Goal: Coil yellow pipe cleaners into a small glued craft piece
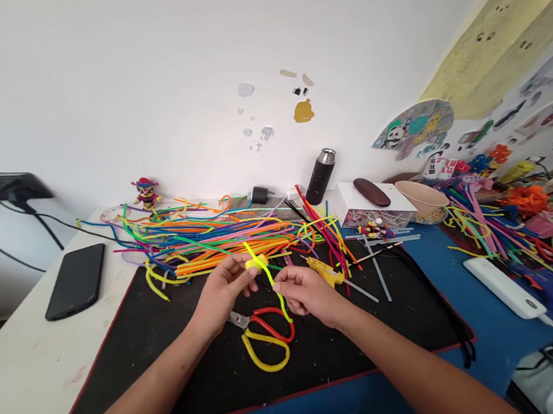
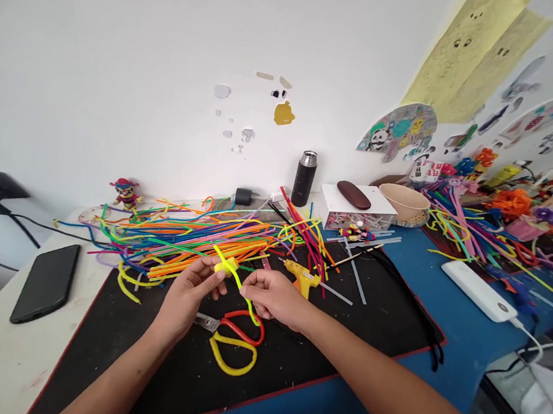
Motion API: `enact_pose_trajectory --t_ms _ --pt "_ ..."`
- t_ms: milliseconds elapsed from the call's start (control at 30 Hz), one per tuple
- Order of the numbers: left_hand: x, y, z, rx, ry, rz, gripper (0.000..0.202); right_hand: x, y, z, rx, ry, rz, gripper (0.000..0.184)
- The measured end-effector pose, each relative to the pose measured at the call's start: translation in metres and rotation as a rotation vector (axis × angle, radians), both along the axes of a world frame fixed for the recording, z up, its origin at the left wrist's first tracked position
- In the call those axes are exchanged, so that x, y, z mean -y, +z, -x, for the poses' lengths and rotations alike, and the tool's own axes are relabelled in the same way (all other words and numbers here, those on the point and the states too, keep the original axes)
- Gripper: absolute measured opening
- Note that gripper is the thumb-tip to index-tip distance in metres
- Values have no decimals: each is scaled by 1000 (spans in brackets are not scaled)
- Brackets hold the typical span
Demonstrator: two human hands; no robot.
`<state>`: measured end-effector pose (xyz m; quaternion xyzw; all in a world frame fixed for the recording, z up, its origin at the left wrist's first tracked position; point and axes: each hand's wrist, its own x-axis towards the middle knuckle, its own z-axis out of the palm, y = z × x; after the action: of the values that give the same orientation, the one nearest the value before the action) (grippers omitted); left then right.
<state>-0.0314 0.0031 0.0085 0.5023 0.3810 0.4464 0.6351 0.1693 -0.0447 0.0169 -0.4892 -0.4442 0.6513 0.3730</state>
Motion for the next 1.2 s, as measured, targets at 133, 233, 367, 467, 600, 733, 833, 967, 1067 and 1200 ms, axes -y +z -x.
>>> enact_pose_trajectory --t_ms 133,233,367,467,600,733,833,967,1067,1200 --pt "-2 0 1 -1 31 -5 43 -11 9 -16 -15 -83 -51 36" --pt "-3 -3 2 6 48 14 42 -32 18 -38 50 -188 -109 38" --pt "-3 -7 3 4 31 26 40 -64 23 -72 278 -365 -211 37" --pt "-4 -9 4 -4 33 24 40 -72 18 -94 389 -382 -238 35" --pt "-5 -9 4 -11 40 29 41 -64 7 -123 614 -378 -254 30" --pt "-5 -11 3 -19 41 49 41 -57 -1 -155 892 -382 -255 23" --pt "-5 -11 3 -28 39 55 41 -59 -6 -174 1071 -369 -221 20" --pt "-5 -11 2 -53 24 44 40 -65 -16 -185 1258 -344 -163 19" --pt "-4 -10 2 -77 17 36 40 -70 -23 -185 1342 -307 -129 19" --pt "-4 -8 2 -88 21 37 39 -78 -29 -184 1414 -273 -93 21"
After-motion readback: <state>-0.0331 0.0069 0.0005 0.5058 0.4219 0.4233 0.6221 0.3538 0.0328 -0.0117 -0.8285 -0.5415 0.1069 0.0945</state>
